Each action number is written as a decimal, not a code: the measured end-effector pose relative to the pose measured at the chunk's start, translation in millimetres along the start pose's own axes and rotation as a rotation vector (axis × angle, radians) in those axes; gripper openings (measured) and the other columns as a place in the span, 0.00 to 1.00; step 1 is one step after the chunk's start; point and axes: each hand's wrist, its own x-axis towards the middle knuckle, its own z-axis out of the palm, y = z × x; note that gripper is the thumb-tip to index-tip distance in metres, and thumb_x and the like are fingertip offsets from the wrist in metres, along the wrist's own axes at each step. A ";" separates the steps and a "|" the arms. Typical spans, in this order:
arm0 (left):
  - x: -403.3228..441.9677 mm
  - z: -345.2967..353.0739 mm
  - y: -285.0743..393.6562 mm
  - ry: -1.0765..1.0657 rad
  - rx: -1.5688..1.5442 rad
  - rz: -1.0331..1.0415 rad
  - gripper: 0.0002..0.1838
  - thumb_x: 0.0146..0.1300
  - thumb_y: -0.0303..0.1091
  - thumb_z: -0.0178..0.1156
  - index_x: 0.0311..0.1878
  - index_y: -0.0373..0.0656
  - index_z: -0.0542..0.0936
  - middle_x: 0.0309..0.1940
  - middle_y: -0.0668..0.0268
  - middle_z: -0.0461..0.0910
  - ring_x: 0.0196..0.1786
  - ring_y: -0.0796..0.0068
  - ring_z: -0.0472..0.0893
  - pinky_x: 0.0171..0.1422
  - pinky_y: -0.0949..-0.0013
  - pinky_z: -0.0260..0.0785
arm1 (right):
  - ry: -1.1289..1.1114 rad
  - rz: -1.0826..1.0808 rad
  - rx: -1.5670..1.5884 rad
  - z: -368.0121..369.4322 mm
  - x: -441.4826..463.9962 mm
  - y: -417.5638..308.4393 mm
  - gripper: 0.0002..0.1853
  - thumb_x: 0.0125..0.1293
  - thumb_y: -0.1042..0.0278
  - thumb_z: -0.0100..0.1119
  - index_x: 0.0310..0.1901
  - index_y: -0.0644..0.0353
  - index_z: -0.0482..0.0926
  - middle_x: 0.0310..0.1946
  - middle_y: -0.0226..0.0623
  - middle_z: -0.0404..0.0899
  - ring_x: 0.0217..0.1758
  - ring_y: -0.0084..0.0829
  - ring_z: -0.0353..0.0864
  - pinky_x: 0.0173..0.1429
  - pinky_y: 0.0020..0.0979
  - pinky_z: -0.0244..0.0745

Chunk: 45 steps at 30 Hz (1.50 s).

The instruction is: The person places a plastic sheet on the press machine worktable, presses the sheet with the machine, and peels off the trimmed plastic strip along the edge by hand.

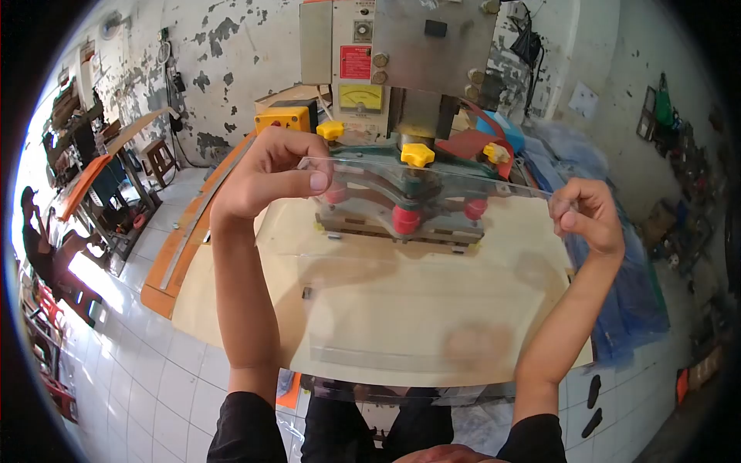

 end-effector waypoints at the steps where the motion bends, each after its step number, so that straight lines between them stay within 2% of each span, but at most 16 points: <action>1: 0.2 -0.6 -1.3 -0.001 -0.003 0.000 0.09 0.58 0.33 0.68 0.30 0.36 0.82 0.29 0.64 0.84 0.35 0.80 0.80 0.40 0.75 0.68 | -0.013 -0.035 0.040 -0.9 -0.6 1.4 0.15 0.57 0.62 0.75 0.33 0.65 0.80 0.26 0.34 0.80 0.27 0.22 0.79 0.32 0.25 0.71; 8: 2.9 -2.4 -5.2 0.007 0.002 -0.003 0.08 0.57 0.32 0.67 0.30 0.36 0.82 0.28 0.64 0.83 0.35 0.79 0.81 0.40 0.74 0.70 | 0.018 -0.086 0.073 1.4 -3.9 -3.2 0.16 0.57 0.61 0.75 0.33 0.65 0.80 0.27 0.34 0.80 0.28 0.22 0.79 0.34 0.25 0.71; 11: 4.1 4.3 -3.9 0.011 -0.013 0.015 0.07 0.58 0.30 0.67 0.30 0.35 0.82 0.28 0.64 0.83 0.34 0.78 0.80 0.40 0.73 0.70 | 0.053 -0.088 -0.114 4.2 -4.0 -12.3 0.13 0.57 0.66 0.74 0.33 0.65 0.80 0.27 0.32 0.80 0.30 0.21 0.78 0.37 0.25 0.73; 13: 7.1 9.3 -1.1 0.015 -0.003 0.021 0.07 0.58 0.29 0.66 0.30 0.35 0.82 0.27 0.65 0.82 0.34 0.78 0.80 0.41 0.72 0.70 | 0.054 -0.029 -0.380 10.3 -2.2 -21.0 0.09 0.58 0.71 0.72 0.34 0.66 0.81 0.28 0.30 0.81 0.32 0.20 0.78 0.41 0.25 0.73; 15: 9.5 16.6 0.5 -0.001 0.109 0.128 0.07 0.59 0.28 0.66 0.30 0.34 0.81 0.26 0.66 0.81 0.32 0.80 0.77 0.39 0.72 0.67 | 0.042 0.003 -0.453 18.5 0.5 -26.3 0.08 0.59 0.73 0.71 0.36 0.66 0.82 0.28 0.30 0.82 0.32 0.20 0.79 0.41 0.25 0.74; 16: 10.3 23.1 -0.5 0.018 0.118 0.156 0.07 0.60 0.29 0.67 0.30 0.35 0.81 0.24 0.71 0.78 0.28 0.84 0.72 0.34 0.75 0.62 | 0.029 0.036 -0.528 23.9 2.7 -28.3 0.07 0.59 0.74 0.70 0.37 0.66 0.83 0.28 0.31 0.83 0.33 0.19 0.79 0.41 0.25 0.74; 17: 10.7 26.3 0.4 0.020 0.119 0.152 0.07 0.60 0.29 0.67 0.30 0.35 0.81 0.24 0.71 0.78 0.28 0.84 0.72 0.34 0.75 0.62 | 0.026 0.035 -0.524 30.7 5.5 -30.0 0.07 0.59 0.74 0.70 0.37 0.66 0.83 0.28 0.31 0.83 0.33 0.19 0.79 0.41 0.25 0.74; 21: 12.7 45.0 10.0 -0.058 0.227 0.111 0.08 0.61 0.31 0.67 0.30 0.37 0.82 0.21 0.77 0.74 0.25 0.90 0.66 0.27 0.77 0.52 | 0.012 -0.055 -0.503 71.2 19.7 -35.0 0.08 0.61 0.75 0.68 0.40 0.67 0.84 0.29 0.34 0.84 0.33 0.20 0.82 0.41 0.27 0.77; 23: 15.6 58.1 21.9 -0.077 0.289 0.049 0.10 0.54 0.33 0.68 0.27 0.35 0.81 0.21 0.69 0.76 0.24 0.80 0.70 0.28 0.72 0.56 | -0.005 -0.118 -0.460 93.5 26.8 -38.2 0.07 0.62 0.75 0.67 0.40 0.67 0.84 0.28 0.35 0.84 0.33 0.21 0.82 0.41 0.28 0.78; 24: 18.1 60.8 14.5 -0.098 0.317 0.176 0.10 0.55 0.34 0.68 0.27 0.37 0.82 0.21 0.70 0.75 0.21 0.81 0.67 0.25 0.73 0.53 | 0.000 -0.130 -0.434 104.4 29.6 -40.5 0.06 0.63 0.76 0.66 0.40 0.67 0.84 0.28 0.35 0.84 0.33 0.21 0.83 0.40 0.27 0.78; 27: 17.9 64.8 9.9 -0.096 0.387 0.199 0.10 0.57 0.35 0.68 0.27 0.38 0.82 0.21 0.71 0.75 0.22 0.81 0.67 0.26 0.73 0.54 | -0.006 -0.116 -0.331 119.1 33.9 -39.3 0.04 0.64 0.79 0.63 0.40 0.67 0.84 0.26 0.34 0.84 0.31 0.21 0.82 0.37 0.25 0.77; 29: 15.0 60.2 13.0 -0.096 0.409 0.153 0.10 0.58 0.35 0.68 0.29 0.37 0.83 0.22 0.72 0.76 0.22 0.82 0.68 0.26 0.74 0.55 | 0.039 -0.034 -0.322 119.2 33.8 -42.6 0.04 0.65 0.80 0.62 0.40 0.67 0.83 0.26 0.35 0.84 0.29 0.20 0.81 0.35 0.25 0.75; 34: 12.5 54.6 13.6 -0.087 0.384 0.024 0.11 0.63 0.37 0.69 0.37 0.36 0.84 0.28 0.72 0.81 0.27 0.85 0.73 0.29 0.76 0.62 | 0.026 -0.069 -0.427 114.6 31.0 -48.8 0.03 0.65 0.80 0.61 0.39 0.67 0.83 0.27 0.36 0.83 0.29 0.22 0.81 0.35 0.25 0.74; 38: 12.6 52.3 12.9 -0.084 0.372 0.041 0.11 0.65 0.36 0.68 0.38 0.35 0.83 0.31 0.70 0.83 0.30 0.85 0.76 0.31 0.77 0.63 | 0.019 -0.140 -0.469 111.6 31.4 -43.6 0.03 0.64 0.80 0.62 0.38 0.67 0.83 0.27 0.38 0.83 0.30 0.25 0.81 0.36 0.26 0.74; 40: 11.8 51.3 17.2 -0.084 0.280 -0.007 0.11 0.66 0.35 0.67 0.39 0.33 0.83 0.32 0.68 0.84 0.33 0.83 0.78 0.36 0.76 0.67 | 0.016 -0.164 -0.482 109.9 32.1 -41.0 0.03 0.64 0.81 0.62 0.38 0.67 0.82 0.28 0.38 0.83 0.30 0.26 0.82 0.37 0.26 0.74; 45: 8.0 45.1 17.8 -0.076 0.313 0.008 0.10 0.67 0.31 0.64 0.40 0.31 0.84 0.33 0.65 0.84 0.36 0.79 0.80 0.42 0.74 0.72 | -0.009 -0.202 -0.511 104.5 34.0 -36.4 0.03 0.63 0.82 0.63 0.38 0.68 0.82 0.30 0.39 0.84 0.31 0.28 0.82 0.38 0.27 0.75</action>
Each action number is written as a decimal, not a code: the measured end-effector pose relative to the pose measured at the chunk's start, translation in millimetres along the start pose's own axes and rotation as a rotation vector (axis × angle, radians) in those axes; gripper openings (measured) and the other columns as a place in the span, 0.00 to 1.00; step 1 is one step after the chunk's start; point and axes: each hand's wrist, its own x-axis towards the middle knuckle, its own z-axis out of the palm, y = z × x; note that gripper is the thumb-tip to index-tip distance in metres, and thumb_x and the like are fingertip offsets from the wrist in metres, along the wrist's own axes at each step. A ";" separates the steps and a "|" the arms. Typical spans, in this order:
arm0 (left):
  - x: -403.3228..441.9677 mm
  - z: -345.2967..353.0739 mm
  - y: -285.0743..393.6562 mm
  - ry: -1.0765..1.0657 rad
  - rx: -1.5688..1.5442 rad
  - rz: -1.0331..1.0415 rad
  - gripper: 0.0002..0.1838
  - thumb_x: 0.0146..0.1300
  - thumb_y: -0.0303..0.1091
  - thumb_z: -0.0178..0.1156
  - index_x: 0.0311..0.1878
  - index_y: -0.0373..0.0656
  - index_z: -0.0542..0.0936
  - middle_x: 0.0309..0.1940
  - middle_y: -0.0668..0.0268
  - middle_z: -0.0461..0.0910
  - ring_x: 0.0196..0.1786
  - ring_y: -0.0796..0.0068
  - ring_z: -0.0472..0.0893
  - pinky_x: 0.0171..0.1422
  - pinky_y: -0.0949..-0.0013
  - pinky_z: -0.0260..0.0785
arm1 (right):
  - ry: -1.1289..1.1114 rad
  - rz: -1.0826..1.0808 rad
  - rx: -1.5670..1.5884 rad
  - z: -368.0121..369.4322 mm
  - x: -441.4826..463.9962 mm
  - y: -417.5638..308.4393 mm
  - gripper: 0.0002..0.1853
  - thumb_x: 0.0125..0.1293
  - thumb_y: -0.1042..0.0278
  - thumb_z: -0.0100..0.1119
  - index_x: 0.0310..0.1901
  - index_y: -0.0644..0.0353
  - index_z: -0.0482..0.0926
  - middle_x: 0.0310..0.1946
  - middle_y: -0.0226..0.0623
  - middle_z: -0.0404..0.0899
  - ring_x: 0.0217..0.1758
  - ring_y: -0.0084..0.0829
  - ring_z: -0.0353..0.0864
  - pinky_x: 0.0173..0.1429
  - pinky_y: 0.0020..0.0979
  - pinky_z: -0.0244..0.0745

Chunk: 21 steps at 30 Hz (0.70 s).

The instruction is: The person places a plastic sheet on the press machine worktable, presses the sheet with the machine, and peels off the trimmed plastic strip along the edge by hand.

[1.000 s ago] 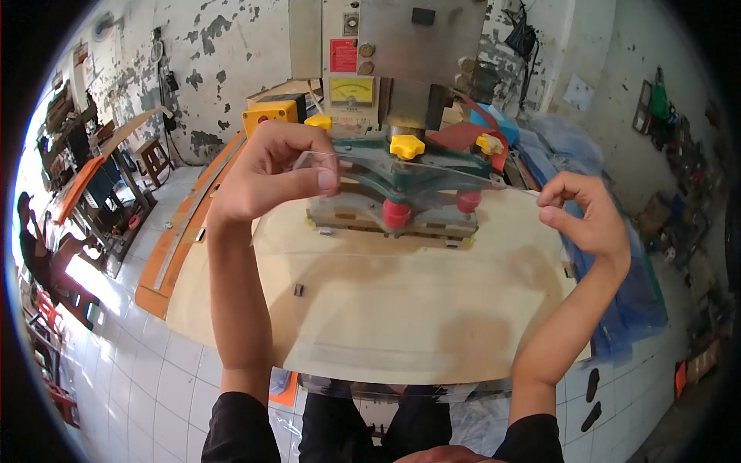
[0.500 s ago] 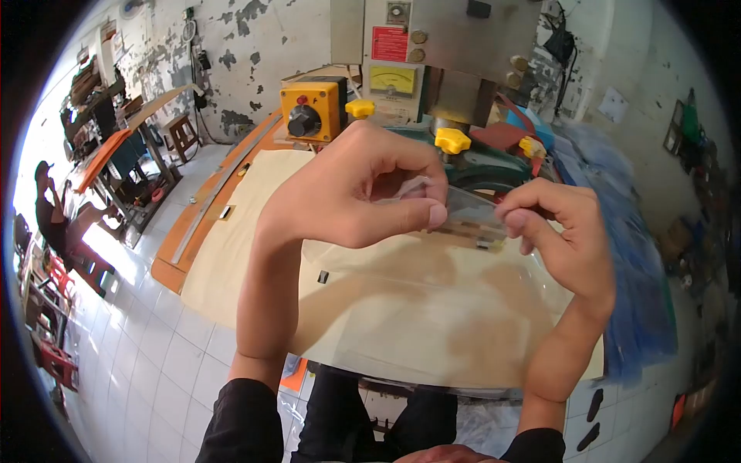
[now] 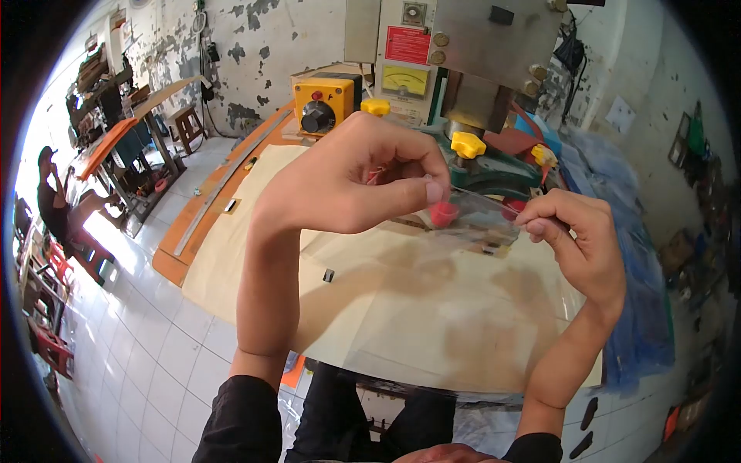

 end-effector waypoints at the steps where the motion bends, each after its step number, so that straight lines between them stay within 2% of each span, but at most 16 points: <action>1: -1.2 0.1 -0.8 -0.006 -0.001 0.017 0.09 0.67 0.30 0.63 0.40 0.31 0.84 0.34 0.64 0.84 0.37 0.78 0.81 0.43 0.73 0.73 | 0.000 -0.007 0.005 0.8 -0.7 1.5 0.03 0.63 0.82 0.63 0.39 0.68 0.82 0.31 0.39 0.84 0.31 0.28 0.82 0.38 0.27 0.76; 8: -2.5 0.7 3.7 -0.036 0.021 0.005 0.09 0.64 0.27 0.59 0.39 0.31 0.85 0.34 0.62 0.85 0.37 0.76 0.81 0.44 0.72 0.73 | -0.034 0.053 -0.012 0.1 0.1 -2.1 0.04 0.64 0.82 0.62 0.39 0.68 0.82 0.31 0.39 0.84 0.32 0.27 0.82 0.38 0.27 0.75; 13: -3.6 0.3 11.2 -0.015 0.110 0.028 0.09 0.65 0.29 0.60 0.37 0.34 0.85 0.30 0.67 0.85 0.28 0.83 0.75 0.33 0.77 0.66 | -0.035 0.038 -0.006 0.1 0.5 -3.8 0.04 0.64 0.83 0.61 0.39 0.67 0.82 0.31 0.38 0.84 0.30 0.26 0.81 0.35 0.26 0.74; 16: -4.0 3.1 5.6 0.019 0.074 0.043 0.09 0.65 0.31 0.61 0.37 0.34 0.85 0.29 0.68 0.84 0.26 0.86 0.73 0.29 0.77 0.63 | -0.022 0.048 0.006 1.9 0.7 -3.5 0.04 0.64 0.82 0.61 0.39 0.66 0.82 0.30 0.37 0.84 0.29 0.25 0.80 0.33 0.26 0.73; 21: -3.4 1.0 6.0 0.028 0.097 0.034 0.10 0.65 0.31 0.61 0.36 0.34 0.85 0.28 0.68 0.84 0.27 0.85 0.74 0.30 0.77 0.63 | -0.019 0.062 0.016 2.4 0.4 -2.7 0.03 0.65 0.81 0.61 0.39 0.66 0.82 0.29 0.36 0.83 0.27 0.23 0.78 0.31 0.26 0.72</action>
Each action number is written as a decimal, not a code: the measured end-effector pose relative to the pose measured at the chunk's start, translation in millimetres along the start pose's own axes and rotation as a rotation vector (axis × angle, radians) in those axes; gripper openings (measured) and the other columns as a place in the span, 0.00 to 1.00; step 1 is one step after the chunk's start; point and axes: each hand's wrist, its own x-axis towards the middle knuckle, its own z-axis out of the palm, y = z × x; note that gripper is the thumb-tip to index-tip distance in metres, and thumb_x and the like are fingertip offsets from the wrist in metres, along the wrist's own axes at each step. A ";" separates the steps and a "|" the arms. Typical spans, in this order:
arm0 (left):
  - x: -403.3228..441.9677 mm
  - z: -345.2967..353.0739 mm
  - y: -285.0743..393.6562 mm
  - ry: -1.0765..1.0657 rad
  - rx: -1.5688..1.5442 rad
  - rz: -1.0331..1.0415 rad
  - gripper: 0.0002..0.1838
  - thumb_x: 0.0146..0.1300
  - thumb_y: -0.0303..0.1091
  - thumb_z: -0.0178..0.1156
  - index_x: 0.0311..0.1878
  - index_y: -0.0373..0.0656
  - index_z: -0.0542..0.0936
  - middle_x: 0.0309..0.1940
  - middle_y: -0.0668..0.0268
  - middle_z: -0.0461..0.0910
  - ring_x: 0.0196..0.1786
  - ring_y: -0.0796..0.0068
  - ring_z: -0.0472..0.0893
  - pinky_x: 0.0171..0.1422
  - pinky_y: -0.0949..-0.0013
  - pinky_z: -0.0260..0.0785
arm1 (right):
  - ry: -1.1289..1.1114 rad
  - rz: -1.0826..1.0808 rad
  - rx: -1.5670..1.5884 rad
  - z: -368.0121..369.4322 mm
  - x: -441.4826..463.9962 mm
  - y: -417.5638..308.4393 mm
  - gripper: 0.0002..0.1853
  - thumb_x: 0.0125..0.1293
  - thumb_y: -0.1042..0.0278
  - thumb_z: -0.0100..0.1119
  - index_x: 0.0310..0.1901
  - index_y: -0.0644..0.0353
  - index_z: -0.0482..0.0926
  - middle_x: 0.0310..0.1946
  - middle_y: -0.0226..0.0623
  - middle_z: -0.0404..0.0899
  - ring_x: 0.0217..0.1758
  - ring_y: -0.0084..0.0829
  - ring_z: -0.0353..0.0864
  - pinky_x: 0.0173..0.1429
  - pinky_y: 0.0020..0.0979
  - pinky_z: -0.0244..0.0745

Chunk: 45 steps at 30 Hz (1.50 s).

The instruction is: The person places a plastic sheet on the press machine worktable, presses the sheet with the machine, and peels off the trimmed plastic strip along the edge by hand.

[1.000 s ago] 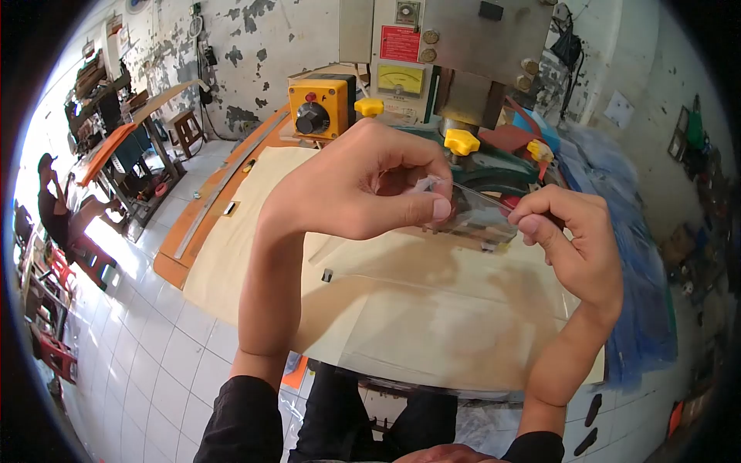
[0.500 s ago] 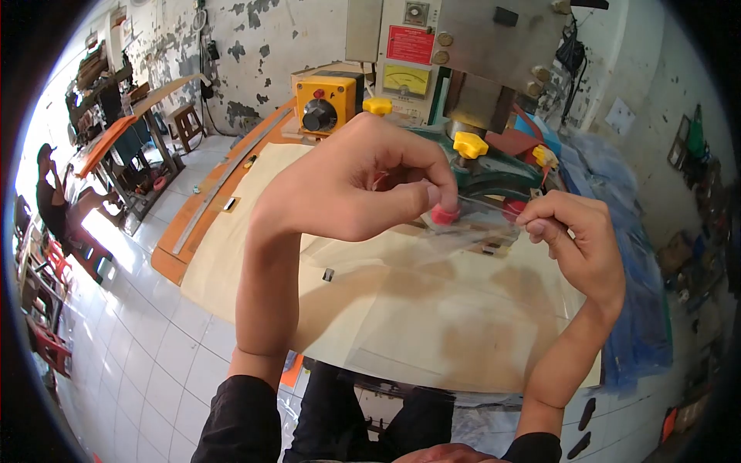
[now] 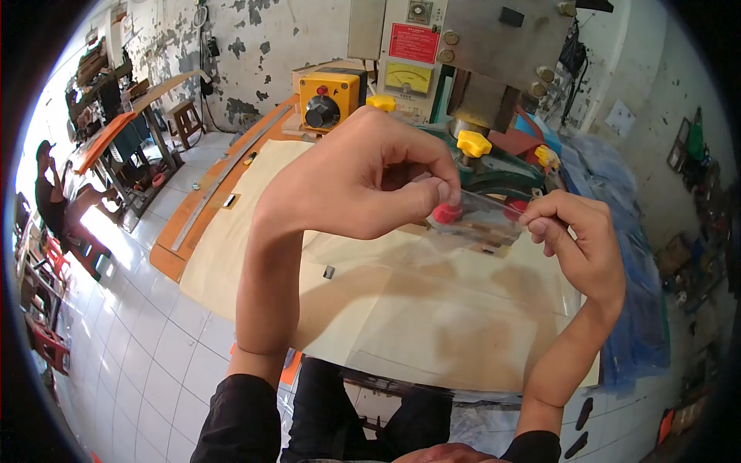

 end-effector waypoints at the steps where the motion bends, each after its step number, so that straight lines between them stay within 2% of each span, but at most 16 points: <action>1: -0.3 0.3 -0.3 0.000 0.007 0.000 0.10 0.65 0.31 0.61 0.37 0.34 0.85 0.28 0.68 0.84 0.26 0.85 0.74 0.30 0.77 0.63 | 0.002 -0.005 0.004 0.8 -1.0 1.5 0.03 0.65 0.81 0.61 0.39 0.66 0.82 0.29 0.36 0.83 0.26 0.23 0.77 0.31 0.26 0.71; 5: 0.4 -0.2 -1.4 -0.006 0.026 -0.007 0.09 0.65 0.31 0.61 0.37 0.33 0.85 0.29 0.67 0.85 0.28 0.84 0.76 0.33 0.77 0.67 | -0.003 0.006 0.015 0.3 -1.6 1.0 0.03 0.66 0.81 0.60 0.39 0.66 0.82 0.29 0.35 0.82 0.25 0.21 0.76 0.30 0.25 0.70; 10: 0.9 -0.3 -2.3 -0.008 0.018 -0.024 0.09 0.66 0.29 0.61 0.39 0.32 0.85 0.32 0.63 0.85 0.35 0.79 0.81 0.43 0.75 0.73 | -0.006 0.010 0.027 -1.3 -3.1 3.0 0.03 0.67 0.79 0.60 0.38 0.66 0.82 0.28 0.34 0.82 0.24 0.21 0.75 0.29 0.25 0.70; 14: -0.3 0.3 -5.0 -0.022 -0.025 -0.048 0.09 0.66 0.29 0.61 0.40 0.32 0.85 0.31 0.64 0.85 0.36 0.79 0.81 0.44 0.74 0.73 | -0.022 0.029 0.049 -2.9 -4.6 -0.1 0.02 0.67 0.78 0.60 0.38 0.65 0.82 0.28 0.33 0.82 0.24 0.20 0.75 0.29 0.24 0.70; 17: 1.5 1.7 -3.2 -0.028 -0.110 -0.079 0.09 0.66 0.30 0.64 0.40 0.33 0.85 0.29 0.68 0.84 0.33 0.83 0.79 0.38 0.76 0.70 | -0.040 0.054 0.063 -5.5 -5.7 0.4 0.02 0.67 0.77 0.60 0.38 0.66 0.81 0.27 0.33 0.81 0.25 0.20 0.76 0.30 0.25 0.71; 19: 4.1 3.0 3.3 -0.056 -0.010 -0.120 0.09 0.64 0.32 0.68 0.38 0.35 0.85 0.27 0.73 0.82 0.29 0.88 0.75 0.31 0.78 0.63 | -0.042 0.031 0.033 -6.4 -5.0 2.1 0.02 0.67 0.77 0.61 0.38 0.66 0.81 0.27 0.33 0.81 0.25 0.20 0.76 0.30 0.25 0.71; 20: 4.8 5.0 2.8 -0.056 -0.011 -0.119 0.09 0.64 0.32 0.68 0.38 0.35 0.85 0.27 0.73 0.82 0.29 0.88 0.75 0.31 0.78 0.63 | -0.046 0.010 0.008 -6.1 -4.5 3.4 0.03 0.67 0.76 0.62 0.38 0.66 0.81 0.26 0.33 0.80 0.25 0.21 0.76 0.30 0.25 0.71; 22: 4.7 10.8 -1.7 -0.011 -0.007 -0.051 0.09 0.63 0.32 0.71 0.37 0.36 0.86 0.25 0.75 0.80 0.25 0.90 0.71 0.26 0.78 0.57 | -0.056 0.000 -0.003 -3.0 -3.2 6.4 0.03 0.67 0.76 0.63 0.39 0.66 0.81 0.27 0.34 0.81 0.26 0.21 0.77 0.31 0.26 0.72; 23: 4.8 13.5 -2.6 -0.012 -0.008 -0.053 0.09 0.63 0.32 0.71 0.37 0.36 0.86 0.25 0.75 0.80 0.25 0.90 0.71 0.26 0.78 0.57 | -0.065 -0.011 -0.013 -1.2 -2.7 6.9 0.04 0.66 0.75 0.63 0.39 0.66 0.82 0.27 0.35 0.81 0.26 0.21 0.78 0.32 0.26 0.73; 25: 6.8 18.3 -2.7 -0.010 0.028 0.122 0.07 0.63 0.31 0.71 0.35 0.38 0.86 0.24 0.73 0.80 0.24 0.86 0.71 0.25 0.76 0.57 | -0.063 -0.022 0.015 5.5 0.3 3.2 0.05 0.65 0.76 0.65 0.40 0.68 0.82 0.29 0.35 0.83 0.27 0.21 0.79 0.34 0.25 0.74; 27: 9.6 23.8 -0.6 -0.015 0.067 0.130 0.07 0.63 0.31 0.71 0.35 0.38 0.85 0.24 0.71 0.80 0.23 0.84 0.72 0.26 0.76 0.59 | -0.056 -0.036 0.040 14.0 4.9 -0.9 0.06 0.64 0.77 0.66 0.41 0.69 0.83 0.32 0.34 0.84 0.28 0.21 0.81 0.36 0.24 0.76; 30: 13.4 31.9 -0.7 -0.012 0.124 0.138 0.07 0.62 0.31 0.70 0.34 0.38 0.85 0.23 0.66 0.80 0.23 0.78 0.75 0.27 0.74 0.62 | -0.003 -0.010 0.194 28.2 9.3 -1.0 0.06 0.64 0.74 0.67 0.41 0.66 0.83 0.27 0.35 0.83 0.28 0.22 0.81 0.34 0.24 0.75; 34: 15.9 35.8 -8.9 0.036 0.178 0.168 0.07 0.61 0.31 0.71 0.34 0.37 0.84 0.24 0.63 0.80 0.24 0.71 0.78 0.28 0.70 0.66 | 0.007 0.028 0.208 37.4 11.6 -1.6 0.05 0.64 0.74 0.67 0.39 0.65 0.83 0.27 0.33 0.83 0.28 0.20 0.79 0.34 0.24 0.74; 39: 19.5 38.1 -13.0 0.037 0.201 0.178 0.08 0.60 0.32 0.71 0.34 0.37 0.84 0.24 0.62 0.81 0.25 0.68 0.80 0.29 0.69 0.69 | 0.030 0.108 0.260 43.4 13.5 3.8 0.04 0.65 0.74 0.65 0.36 0.65 0.81 0.24 0.28 0.79 0.26 0.14 0.72 0.32 0.22 0.70; 43: 17.1 42.7 -8.8 0.020 0.220 0.170 0.09 0.60 0.33 0.71 0.34 0.37 0.84 0.23 0.61 0.80 0.26 0.67 0.80 0.29 0.69 0.70 | -0.018 0.167 0.366 45.0 11.3 9.4 0.04 0.65 0.73 0.64 0.35 0.65 0.81 0.23 0.26 0.77 0.26 0.13 0.71 0.31 0.21 0.68; 45: 16.7 44.3 -11.2 0.036 0.195 0.170 0.09 0.59 0.33 0.71 0.34 0.37 0.84 0.23 0.61 0.80 0.25 0.67 0.80 0.29 0.68 0.70 | 0.039 0.140 0.350 44.5 10.5 5.4 0.06 0.67 0.72 0.63 0.34 0.65 0.80 0.22 0.26 0.76 0.25 0.13 0.70 0.30 0.21 0.67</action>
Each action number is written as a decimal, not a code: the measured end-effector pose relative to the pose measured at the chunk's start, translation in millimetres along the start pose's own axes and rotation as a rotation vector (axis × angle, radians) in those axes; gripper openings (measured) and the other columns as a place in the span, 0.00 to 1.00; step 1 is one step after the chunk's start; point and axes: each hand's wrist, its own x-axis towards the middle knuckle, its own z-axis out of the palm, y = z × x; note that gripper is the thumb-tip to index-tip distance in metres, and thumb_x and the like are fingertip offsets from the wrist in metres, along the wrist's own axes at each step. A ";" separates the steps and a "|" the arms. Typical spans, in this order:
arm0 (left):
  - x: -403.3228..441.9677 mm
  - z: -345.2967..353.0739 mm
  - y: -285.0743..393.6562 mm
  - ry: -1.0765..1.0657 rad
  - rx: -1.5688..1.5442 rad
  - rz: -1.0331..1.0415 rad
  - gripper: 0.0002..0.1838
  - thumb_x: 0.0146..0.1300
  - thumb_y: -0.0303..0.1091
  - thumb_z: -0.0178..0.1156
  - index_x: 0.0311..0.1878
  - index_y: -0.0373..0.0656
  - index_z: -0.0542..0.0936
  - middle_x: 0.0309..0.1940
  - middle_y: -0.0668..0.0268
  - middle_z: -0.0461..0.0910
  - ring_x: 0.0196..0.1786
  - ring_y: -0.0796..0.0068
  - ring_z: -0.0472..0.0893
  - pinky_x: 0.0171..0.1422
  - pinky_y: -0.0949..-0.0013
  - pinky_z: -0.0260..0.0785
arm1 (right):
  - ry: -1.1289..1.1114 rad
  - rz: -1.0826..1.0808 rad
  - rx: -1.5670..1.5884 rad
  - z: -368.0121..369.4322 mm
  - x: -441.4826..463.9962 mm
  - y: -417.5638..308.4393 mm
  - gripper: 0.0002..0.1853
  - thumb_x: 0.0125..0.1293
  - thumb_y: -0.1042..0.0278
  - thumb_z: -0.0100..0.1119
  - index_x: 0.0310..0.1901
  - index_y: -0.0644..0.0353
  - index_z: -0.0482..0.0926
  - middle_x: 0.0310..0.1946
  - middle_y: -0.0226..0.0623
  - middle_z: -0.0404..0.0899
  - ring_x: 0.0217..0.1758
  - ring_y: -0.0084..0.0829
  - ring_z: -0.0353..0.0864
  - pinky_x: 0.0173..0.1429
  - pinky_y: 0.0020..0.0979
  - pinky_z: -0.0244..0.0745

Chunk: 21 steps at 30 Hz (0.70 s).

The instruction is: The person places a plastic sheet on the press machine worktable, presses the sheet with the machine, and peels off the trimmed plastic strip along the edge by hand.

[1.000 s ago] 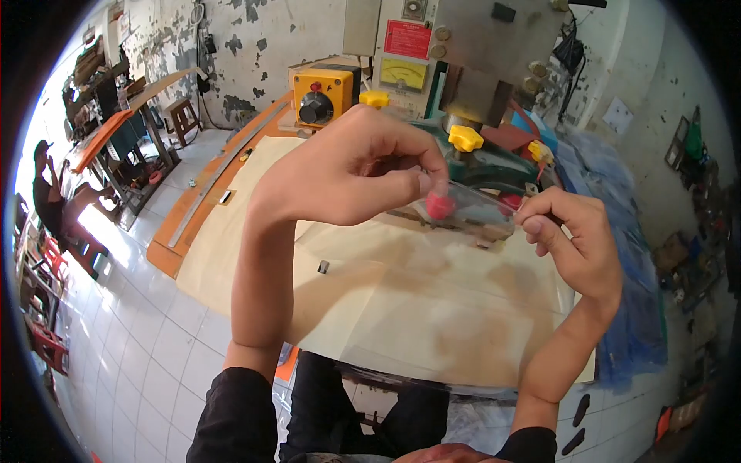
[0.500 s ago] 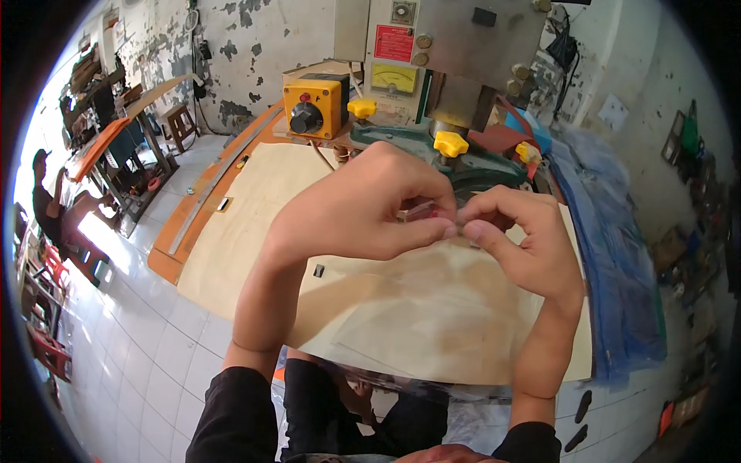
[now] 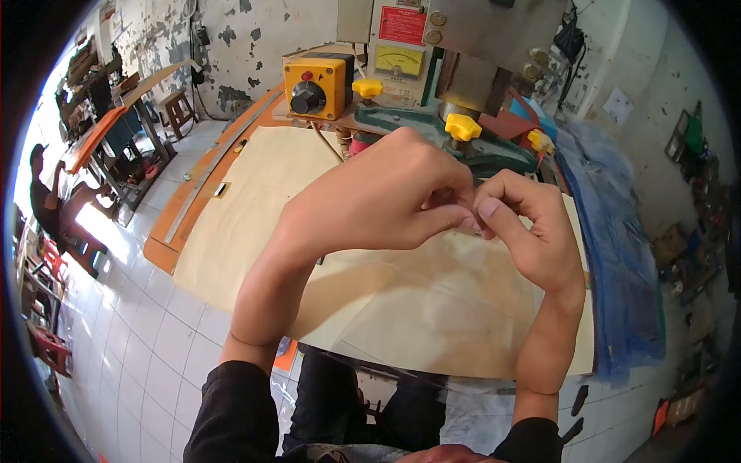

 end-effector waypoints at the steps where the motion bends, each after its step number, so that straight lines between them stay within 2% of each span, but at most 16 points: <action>1: 0.2 0.4 0.0 0.016 -0.022 0.000 0.09 0.59 0.33 0.71 0.34 0.37 0.84 0.23 0.61 0.80 0.25 0.66 0.80 0.28 0.68 0.70 | 0.003 0.000 -0.002 -0.9 -1.0 -1.0 0.06 0.67 0.72 0.63 0.34 0.65 0.80 0.22 0.26 0.76 0.25 0.13 0.70 0.30 0.21 0.67; 3: 1.0 -0.1 2.5 -0.004 -0.014 -0.010 0.09 0.59 0.33 0.72 0.34 0.37 0.84 0.23 0.61 0.80 0.25 0.66 0.80 0.29 0.68 0.70 | -0.044 -0.085 -0.081 -3.5 -2.4 -2.1 0.09 0.71 0.70 0.61 0.34 0.66 0.80 0.22 0.27 0.77 0.26 0.14 0.71 0.31 0.22 0.68; 8: 1.0 -3.9 7.0 -0.034 -0.016 -0.030 0.09 0.59 0.32 0.72 0.34 0.36 0.84 0.24 0.60 0.80 0.27 0.66 0.81 0.30 0.67 0.72 | -0.057 -0.025 0.015 -0.6 -0.7 -2.3 0.10 0.73 0.69 0.61 0.35 0.66 0.80 0.22 0.28 0.79 0.26 0.14 0.73 0.32 0.22 0.70; 10: 0.2 -2.0 1.8 0.019 -0.056 0.060 0.08 0.58 0.30 0.72 0.32 0.35 0.84 0.27 0.60 0.81 0.29 0.66 0.82 0.32 0.68 0.73 | -0.054 -0.005 0.046 0.0 -0.7 -2.8 0.10 0.73 0.69 0.61 0.35 0.66 0.80 0.23 0.29 0.79 0.26 0.15 0.74 0.32 0.23 0.70; 12: 0.0 -2.4 2.8 0.045 -0.069 0.062 0.08 0.58 0.30 0.72 0.32 0.35 0.84 0.28 0.60 0.82 0.31 0.65 0.83 0.34 0.68 0.74 | -0.062 -0.014 0.063 -0.4 -0.8 -1.8 0.09 0.73 0.70 0.60 0.36 0.67 0.80 0.23 0.29 0.79 0.26 0.16 0.74 0.32 0.23 0.71; 17: 0.6 -4.0 1.2 0.075 -0.045 0.099 0.08 0.58 0.29 0.72 0.31 0.34 0.84 0.30 0.59 0.83 0.33 0.65 0.84 0.37 0.68 0.76 | -0.086 -0.045 -0.017 -4.2 -1.4 -3.1 0.09 0.73 0.71 0.59 0.36 0.67 0.80 0.23 0.30 0.79 0.26 0.17 0.75 0.32 0.24 0.72; 21: 0.2 -11.3 5.3 -0.011 -0.072 -0.006 0.08 0.59 0.29 0.72 0.32 0.34 0.85 0.28 0.60 0.83 0.31 0.66 0.84 0.37 0.69 0.76 | -0.061 -0.011 0.035 -5.0 -1.8 -2.9 0.08 0.72 0.72 0.61 0.35 0.68 0.81 0.23 0.30 0.80 0.26 0.17 0.75 0.32 0.24 0.72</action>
